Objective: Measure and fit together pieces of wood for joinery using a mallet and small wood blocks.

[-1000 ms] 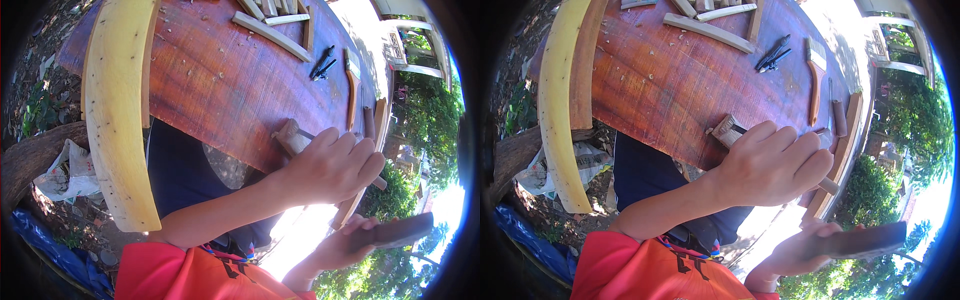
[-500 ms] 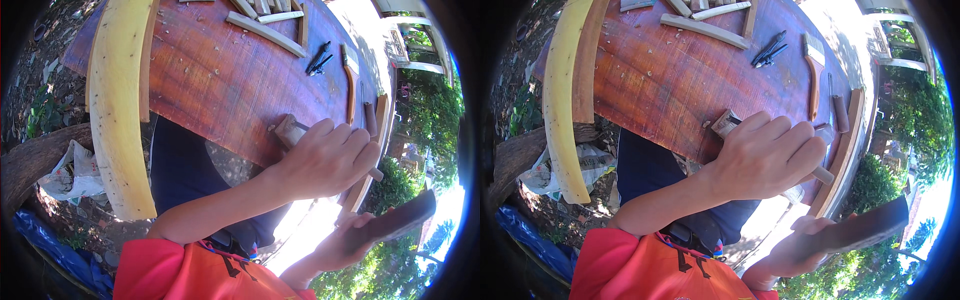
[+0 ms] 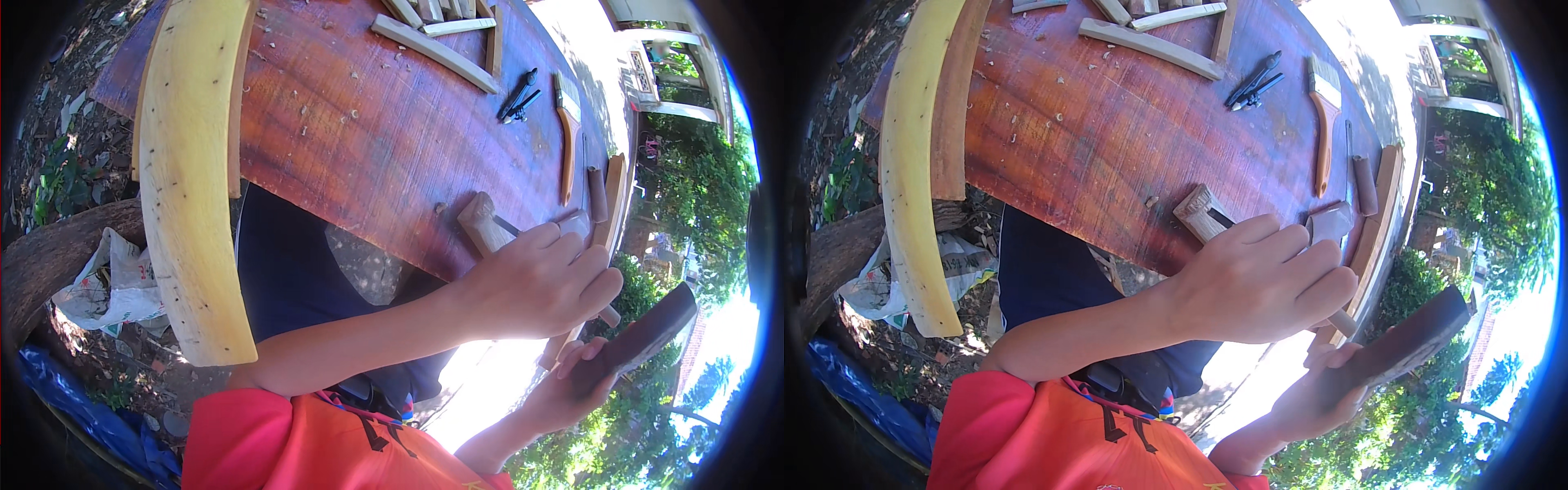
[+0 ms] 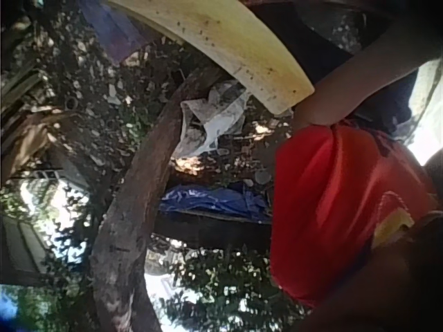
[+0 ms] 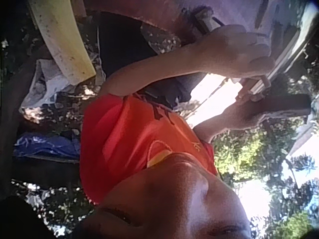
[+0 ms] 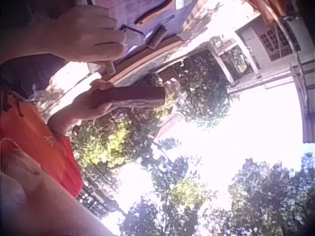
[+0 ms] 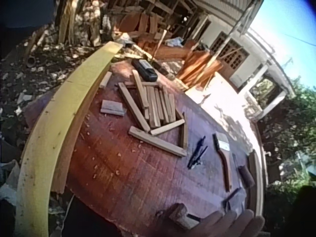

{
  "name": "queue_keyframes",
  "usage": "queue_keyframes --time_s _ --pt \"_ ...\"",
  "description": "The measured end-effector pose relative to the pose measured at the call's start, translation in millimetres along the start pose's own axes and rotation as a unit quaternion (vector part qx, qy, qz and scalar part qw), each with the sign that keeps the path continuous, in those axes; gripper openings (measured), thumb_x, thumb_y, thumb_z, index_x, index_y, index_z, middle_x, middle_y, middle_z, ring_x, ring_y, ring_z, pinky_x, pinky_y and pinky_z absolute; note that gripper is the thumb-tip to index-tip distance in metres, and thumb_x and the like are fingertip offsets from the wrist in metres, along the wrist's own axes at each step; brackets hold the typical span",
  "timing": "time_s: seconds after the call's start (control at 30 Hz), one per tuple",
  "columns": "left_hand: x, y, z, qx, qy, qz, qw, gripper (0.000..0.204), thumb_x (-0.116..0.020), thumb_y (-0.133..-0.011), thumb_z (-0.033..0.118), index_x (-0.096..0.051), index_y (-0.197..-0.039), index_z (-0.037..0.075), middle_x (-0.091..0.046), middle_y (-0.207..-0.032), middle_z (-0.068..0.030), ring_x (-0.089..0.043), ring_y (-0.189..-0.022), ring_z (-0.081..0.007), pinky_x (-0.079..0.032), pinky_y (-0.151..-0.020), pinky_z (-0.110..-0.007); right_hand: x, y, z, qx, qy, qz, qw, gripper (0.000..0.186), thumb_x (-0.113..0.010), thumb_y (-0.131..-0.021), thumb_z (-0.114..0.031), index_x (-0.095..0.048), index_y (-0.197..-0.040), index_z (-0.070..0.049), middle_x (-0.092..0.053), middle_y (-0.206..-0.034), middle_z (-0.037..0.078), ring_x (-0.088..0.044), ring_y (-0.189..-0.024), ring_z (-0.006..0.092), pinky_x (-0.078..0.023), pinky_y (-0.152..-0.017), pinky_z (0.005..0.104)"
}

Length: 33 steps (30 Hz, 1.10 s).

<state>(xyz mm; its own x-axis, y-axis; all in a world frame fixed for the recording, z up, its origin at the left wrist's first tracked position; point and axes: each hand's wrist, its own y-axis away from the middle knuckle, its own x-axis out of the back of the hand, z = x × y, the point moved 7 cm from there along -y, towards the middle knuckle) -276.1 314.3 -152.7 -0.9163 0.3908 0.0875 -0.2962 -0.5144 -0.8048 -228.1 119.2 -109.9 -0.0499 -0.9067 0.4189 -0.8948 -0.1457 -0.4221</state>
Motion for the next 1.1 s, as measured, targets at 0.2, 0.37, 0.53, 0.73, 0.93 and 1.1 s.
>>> queue_keyframes --time_s 0.2,0.37,0.53,0.73,0.93,1.1 --pt "2 -6 -2 0.008 -0.028 0.017 0.999 0.023 -0.071 -0.080 0.028 -0.053 -0.085 0.015 -0.050 -0.079 0.0009 -0.056 -0.069 -0.0142 -0.042 -0.060 -0.031 10 5 30 -0.063 -0.118 -0.080 0.988 0.066 -0.054 -0.106 -0.047 -0.048 -0.144 0.006 -0.065 -0.100 0.014 -0.061 -0.079 0.0172 -0.046 -0.063 0.0304" --pt "-2 -9 -5 0.030 -0.027 0.021 0.999 0.025 -0.071 -0.083 0.032 -0.054 -0.087 0.014 -0.054 -0.083 -0.0005 -0.059 -0.073 -0.0161 -0.043 -0.062 -0.032 11 7 33 -0.070 -0.092 -0.048 0.992 0.066 -0.052 -0.105 -0.049 -0.047 -0.143 0.005 -0.064 -0.097 0.012 -0.060 -0.077 0.0171 -0.044 -0.064 0.0308" --pt "-3 -8 -3 0.037 -0.041 0.018 0.998 0.028 -0.072 -0.084 0.035 -0.054 -0.087 0.014 -0.055 -0.085 -0.0010 -0.059 -0.074 -0.0165 -0.044 -0.063 -0.032 0 12 20 -0.063 -0.095 -0.025 0.993 0.058 -0.040 -0.109 -0.046 -0.052 -0.129 0.007 -0.055 -0.098 0.012 -0.046 -0.068 0.0138 -0.038 -0.066 0.0290" --pt "4 -8 -3 0.049 -0.041 0.025 0.998 0.029 -0.073 -0.083 0.037 -0.056 -0.088 0.014 -0.055 -0.086 -0.0006 -0.057 -0.072 -0.0157 -0.043 -0.062 -0.032 16 9 34 -0.074 -0.100 -0.056 0.991 0.063 -0.048 -0.106 -0.050 -0.047 -0.139 0.004 -0.061 -0.097 0.013 -0.058 -0.077 0.0179 -0.043 -0.064 0.0309" --pt "4 -8 -1 0.052 -0.041 0.033 0.997 0.026 -0.073 -0.082 0.033 -0.056 -0.088 0.014 -0.058 -0.088 -0.0004 -0.056 -0.071 -0.0156 -0.043 -0.062 -0.032 7 17 36 -0.087 -0.111 -0.063 0.988 0.064 -0.051 -0.105 -0.048 -0.048 -0.140 0.005 -0.060 -0.100 0.013 -0.058 -0.078 0.0184 -0.043 -0.064 0.0308" --pt "5 -9 -6 0.049 -0.053 0.039 0.997 0.024 -0.072 -0.082 0.031 -0.055 -0.087 0.014 -0.059 -0.087 -0.0004 -0.057 -0.070 -0.0149 -0.042 -0.061 -0.031 7 20 30 -0.083 -0.011 -0.003 0.997 0.067 -0.055 -0.103 -0.044 -0.048 -0.145 0.007 -0.060 -0.107 0.016 -0.058 -0.081 0.0161 -0.043 -0.065 0.0276"
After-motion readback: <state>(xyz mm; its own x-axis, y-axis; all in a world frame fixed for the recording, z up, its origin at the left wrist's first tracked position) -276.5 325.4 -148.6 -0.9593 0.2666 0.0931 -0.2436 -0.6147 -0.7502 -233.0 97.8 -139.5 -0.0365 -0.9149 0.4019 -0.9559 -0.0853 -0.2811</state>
